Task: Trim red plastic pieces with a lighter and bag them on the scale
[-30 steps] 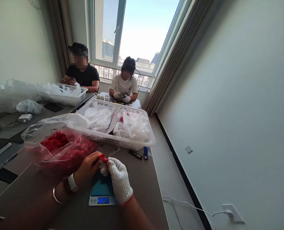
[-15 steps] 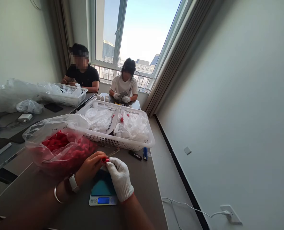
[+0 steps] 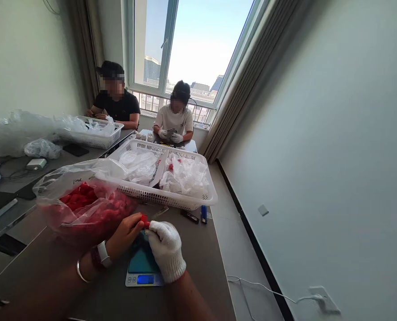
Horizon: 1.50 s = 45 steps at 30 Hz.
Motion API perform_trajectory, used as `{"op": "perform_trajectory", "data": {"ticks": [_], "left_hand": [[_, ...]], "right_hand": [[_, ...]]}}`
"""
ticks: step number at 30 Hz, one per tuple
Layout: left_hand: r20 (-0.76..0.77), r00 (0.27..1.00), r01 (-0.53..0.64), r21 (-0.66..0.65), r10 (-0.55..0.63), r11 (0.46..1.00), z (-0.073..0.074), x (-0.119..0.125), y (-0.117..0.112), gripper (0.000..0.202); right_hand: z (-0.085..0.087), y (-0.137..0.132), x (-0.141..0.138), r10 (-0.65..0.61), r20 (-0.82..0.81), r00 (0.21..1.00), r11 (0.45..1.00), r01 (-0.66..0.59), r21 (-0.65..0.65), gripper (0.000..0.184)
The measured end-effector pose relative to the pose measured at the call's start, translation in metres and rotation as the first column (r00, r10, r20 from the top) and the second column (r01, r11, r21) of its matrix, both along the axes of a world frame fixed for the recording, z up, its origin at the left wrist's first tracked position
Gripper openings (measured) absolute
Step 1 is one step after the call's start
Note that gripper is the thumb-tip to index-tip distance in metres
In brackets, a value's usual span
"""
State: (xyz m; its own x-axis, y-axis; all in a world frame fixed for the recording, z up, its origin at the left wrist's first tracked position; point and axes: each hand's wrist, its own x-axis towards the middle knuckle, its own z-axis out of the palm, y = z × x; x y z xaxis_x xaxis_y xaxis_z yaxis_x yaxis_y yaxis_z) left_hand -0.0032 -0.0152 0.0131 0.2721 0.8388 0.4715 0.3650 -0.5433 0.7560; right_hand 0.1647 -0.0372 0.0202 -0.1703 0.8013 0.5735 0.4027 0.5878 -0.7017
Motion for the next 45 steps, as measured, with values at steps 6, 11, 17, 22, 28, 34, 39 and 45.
{"op": "perform_trajectory", "data": {"ticks": [6,11,17,22,28,34,39,45], "left_hand": [[0.018,0.992,0.124,0.126,-0.127,0.984,0.0,0.0,-0.003,0.024],[-0.028,0.999,0.03,0.143,-0.026,0.989,0.003,0.0,-0.007,0.019],[-0.105,0.992,-0.053,0.131,0.067,0.99,-0.001,0.0,-0.006,0.024],[-0.112,0.993,-0.015,0.199,0.038,0.98,-0.002,0.0,-0.005,0.019],[-0.164,0.985,0.014,0.42,0.06,0.908,0.005,-0.001,-0.004,0.021],[-0.17,0.977,-0.064,0.332,0.127,0.941,0.002,0.001,-0.003,0.021],[-0.281,0.953,-0.041,0.247,0.112,0.968,-0.007,-0.001,-0.002,0.016],[-0.282,0.957,0.006,0.241,0.064,0.97,-0.007,-0.002,0.0,0.012]], "right_hand": [[0.01,-0.003,-0.003,0.059,-0.386,0.921,0.858,-0.245,-0.452,0.029],[0.003,-0.003,-0.005,0.09,-0.314,0.945,0.892,-0.216,-0.396,0.019],[-0.009,0.0,0.0,-0.036,0.05,0.998,0.997,0.039,-0.059,0.014],[-0.009,0.001,0.003,-0.011,-0.024,1.0,0.991,0.007,-0.132,0.014],[-0.005,0.002,-0.004,0.049,-0.438,0.898,0.812,-0.291,-0.506,0.024],[-0.003,0.006,-0.006,-0.1,-0.405,0.909,0.869,-0.118,-0.48,0.022],[0.005,0.002,-0.008,0.019,-0.106,0.994,0.994,-0.031,-0.104,0.012],[0.008,-0.005,-0.009,-0.038,-0.02,0.999,0.999,0.038,-0.017,0.011]]}}
